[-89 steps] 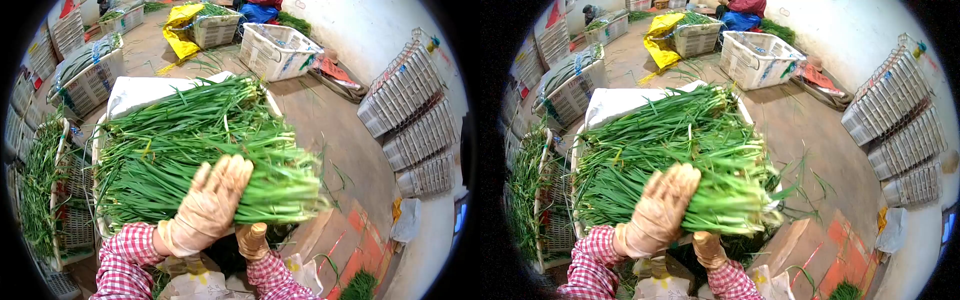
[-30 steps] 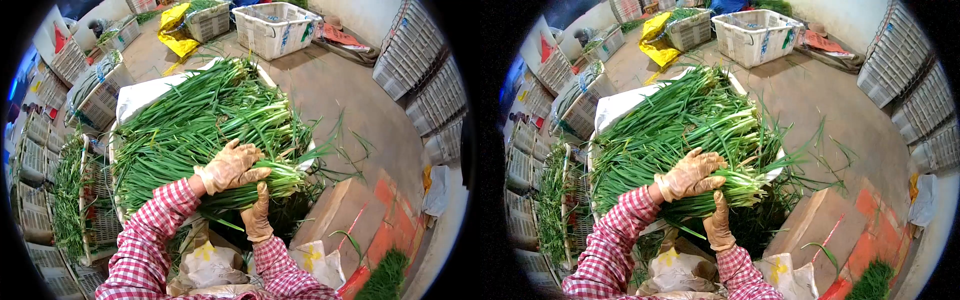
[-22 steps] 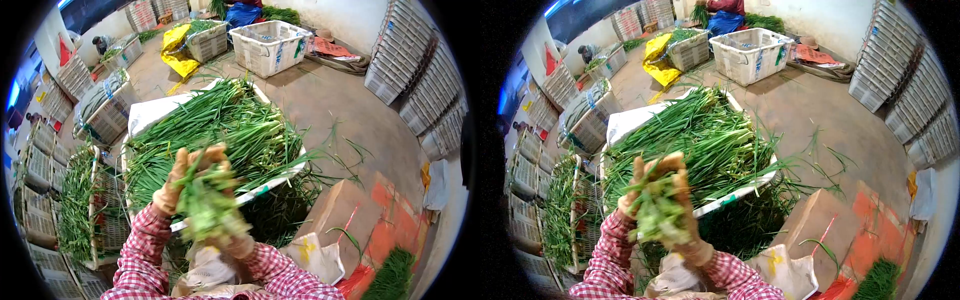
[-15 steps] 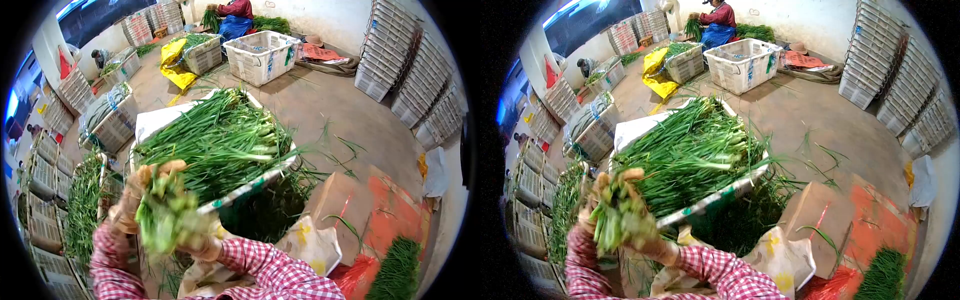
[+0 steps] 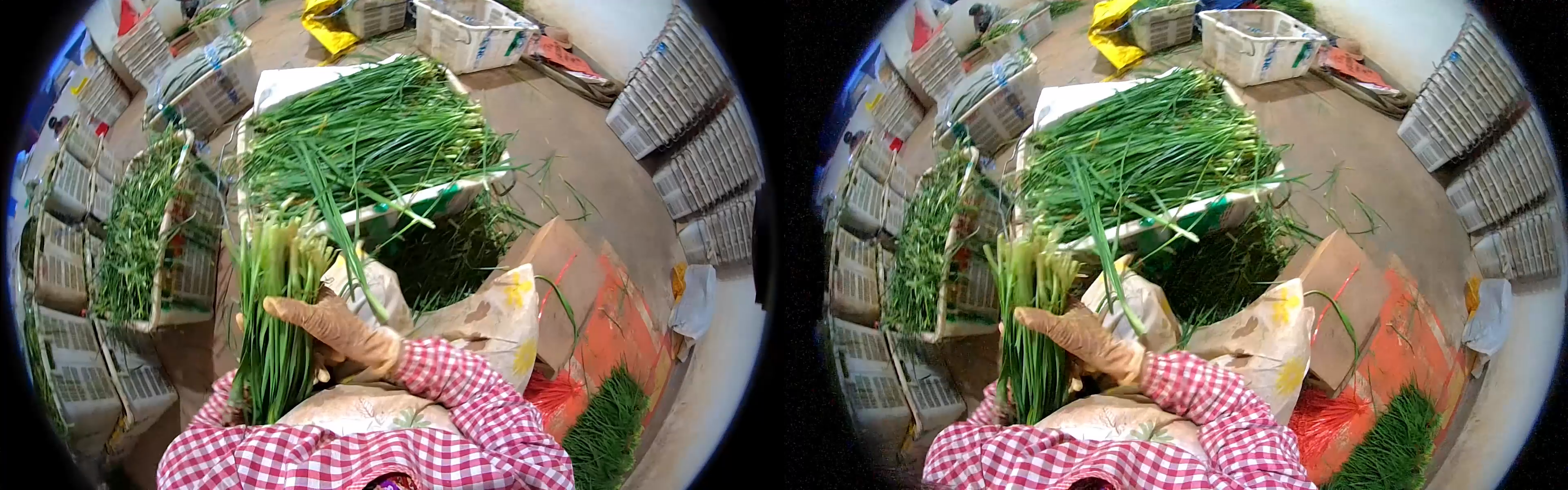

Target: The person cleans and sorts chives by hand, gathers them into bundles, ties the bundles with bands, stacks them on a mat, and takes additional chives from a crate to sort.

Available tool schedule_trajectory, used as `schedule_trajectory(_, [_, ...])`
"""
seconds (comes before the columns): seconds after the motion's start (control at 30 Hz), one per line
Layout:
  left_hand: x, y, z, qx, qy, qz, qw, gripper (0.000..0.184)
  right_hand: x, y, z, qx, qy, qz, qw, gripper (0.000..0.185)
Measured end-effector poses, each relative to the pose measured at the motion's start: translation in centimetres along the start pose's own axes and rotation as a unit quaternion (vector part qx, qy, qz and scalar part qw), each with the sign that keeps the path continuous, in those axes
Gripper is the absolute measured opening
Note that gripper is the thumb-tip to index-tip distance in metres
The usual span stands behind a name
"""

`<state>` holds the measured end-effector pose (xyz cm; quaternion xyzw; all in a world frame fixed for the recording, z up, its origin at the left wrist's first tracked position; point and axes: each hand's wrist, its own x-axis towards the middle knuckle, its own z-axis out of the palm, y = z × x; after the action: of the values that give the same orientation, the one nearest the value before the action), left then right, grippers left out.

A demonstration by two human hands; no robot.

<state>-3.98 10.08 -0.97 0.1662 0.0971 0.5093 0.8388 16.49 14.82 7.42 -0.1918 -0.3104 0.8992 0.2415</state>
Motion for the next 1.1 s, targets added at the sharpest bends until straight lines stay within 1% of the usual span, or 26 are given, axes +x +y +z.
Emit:
schedule_trajectory(0.03, [-0.6, -1.5, 0.3, -0.039, -0.025, 0.012, 0.999, 0.089, 0.6, -0.1, -0.9, -0.218, -0.007, 0.044, 0.975, 0.051])
schedule_trajectory(0.07, [-1.2, -3.0, 0.5, -0.073, -0.054, 0.023, 0.996, 0.092, 0.5, -0.4, -2.1, -0.36, -0.03, 0.066, 0.93, 0.054])
schedule_trajectory(0.1, [-1.6, -4.0, 0.7, -0.103, -0.077, 0.031, 0.991, 0.096, -0.5, -2.0, -2.6, -0.434, -0.034, 0.056, 0.899, 0.057])
schedule_trajectory(0.13, [-1.8, -4.8, 0.9, -0.125, -0.098, 0.038, 0.987, 0.1, -1.5, -3.6, -3.4, -0.463, -0.02, 0.04, 0.885, 0.06])
schedule_trajectory(0.17, [-1.9, -5.2, 1.0, -0.142, -0.119, 0.046, 0.982, 0.104, -2.6, -5.2, -4.2, -0.461, 0.017, 0.014, 0.887, 0.062])
schedule_trajectory(0.2, [-1.9, -5.5, 1.1, -0.155, -0.137, 0.047, 0.977, 0.108, -2.9, -6.8, -5.2, -0.439, 0.076, -0.006, 0.895, 0.078])
schedule_trajectory(0.27, [-2.1, -5.9, 1.2, -0.172, -0.139, 0.058, 0.974, 0.106, -2.2, -9.6, -7.9, -0.416, 0.246, -0.082, 0.872, 0.085])
schedule_trajectory(0.33, [-1.8, -5.8, 1.3, -0.183, -0.136, 0.066, 0.971, 0.103, 1.6, -10.5, -13.6, -0.541, 0.37, -0.165, 0.737, 0.101])
schedule_trajectory(0.4, [-1.4, -5.5, 1.6, -0.188, -0.133, 0.071, 0.971, 0.101, 4.7, -11.3, -14.6, -0.648, 0.381, 0.009, 0.659, 0.121])
schedule_trajectory(0.43, [-1.2, -5.3, 1.8, -0.19, -0.13, 0.072, 0.97, 0.1, 6.2, -10.9, -15.2, -0.666, 0.362, 0.053, 0.65, 0.132])
schedule_trajectory(0.47, [-1.0, -5.1, 1.9, -0.195, -0.125, 0.074, 0.97, 0.099, 7.9, -10.2, -16.0, -0.666, 0.354, 0.106, 0.648, 0.128])
schedule_trajectory(0.5, [-1.0, -5.1, 1.8, -0.202, -0.118, 0.075, 0.969, 0.098, 9.4, -8.5, -18.0, -0.598, 0.349, 0.069, 0.718, 0.127])
schedule_trajectory(0.53, [-1.0, -5.1, 1.9, -0.207, -0.108, 0.076, 0.969, 0.097, 10.1, -7.4, -17.3, -0.523, 0.339, 0.034, 0.781, 0.126])
schedule_trajectory(0.57, [-1.3, -5.1, 1.7, -0.226, -0.09, 0.073, 0.967, 0.096, 9.7, -6.8, -16.9, -0.512, 0.323, 0.028, 0.795, 0.124])
schedule_trajectory(0.6, [-1.6, -5.2, 1.5, -0.244, -0.072, 0.071, 0.965, 0.096, 9.5, -6.5, -15.7, -0.586, 0.317, 0.028, 0.745, 0.126])
schedule_trajectory(0.67, [-1.3, -5.8, -0.1, -0.285, -0.078, 0.063, 0.953, 0.098, 8.8, -5.5, -15.5, -0.583, 0.257, 0.068, 0.768, 0.128])
schedule_trajectory(0.7, [-1.0, -5.7, -0.9, -0.305, -0.085, 0.054, 0.947, 0.099, 8.1, -5.8, -13.7, -0.602, 0.233, 0.111, 0.755, 0.131])
schedule_trajectory(0.73, [-0.8, -5.7, -1.4, -0.307, -0.085, 0.052, 0.946, 0.099, 8.2, -4.8, -13.8, -0.667, 0.207, 0.066, 0.712, 0.133])
schedule_trajectory(0.8, [-0.4, -6.0, -2.3, -0.298, -0.085, 0.046, 0.95, 0.098, 7.8, -3.2, -13.6, -0.759, 0.177, 0.085, 0.621, 0.133])
schedule_trajectory(0.83, [-0.1, -6.2, -2.8, -0.294, -0.086, 0.045, 0.951, 0.098, 7.7, -3.7, -12.1, -0.758, 0.133, 0.128, 0.626, 0.13])
schedule_trajectory(0.87, [-0.1, -6.6, -3.5, -0.291, -0.085, 0.046, 0.952, 0.098, 8.1, -4.4, -10.5, -0.722, 0.138, 0.291, 0.612, 0.127])
schedule_trajectory(0.9, [-0.3, -7.2, -4.5, -0.294, -0.099, 0.031, 0.95, 0.102, 8.6, -3.9, -11.5, -0.737, 0.124, 0.295, 0.596, 0.125])
schedule_trajectory(0.97, [-1.2, -7.0, -5.6, -0.335, -0.075, -0.027, 0.939, 0.108, 9.4, -3.2, -11.7, -0.772, 0.11, 0.301, 0.55, 0.116])
schedule_trajectory(1.0, [-1.0, -7.2, -5.5, -0.328, -0.106, -0.006, 0.939, 0.108, 9.8, -3.8, -11.2, -0.782, 0.069, 0.308, 0.537, 0.091])
schedule_trajectory(1.07, [-1.2, -6.6, -5.1, -0.297, -0.146, 0.017, 0.943, 0.105, 10.7, -4.2, -11.4, -0.797, 0.096, 0.308, 0.511, 0.061])
schedule_trajectory(1.1, [-1.2, -6.3, -5.3, -0.287, -0.148, 0.024, 0.946, 0.103, 10.7, -5.1, -11.3, -0.833, 0.101, 0.254, 0.48, 0.048])
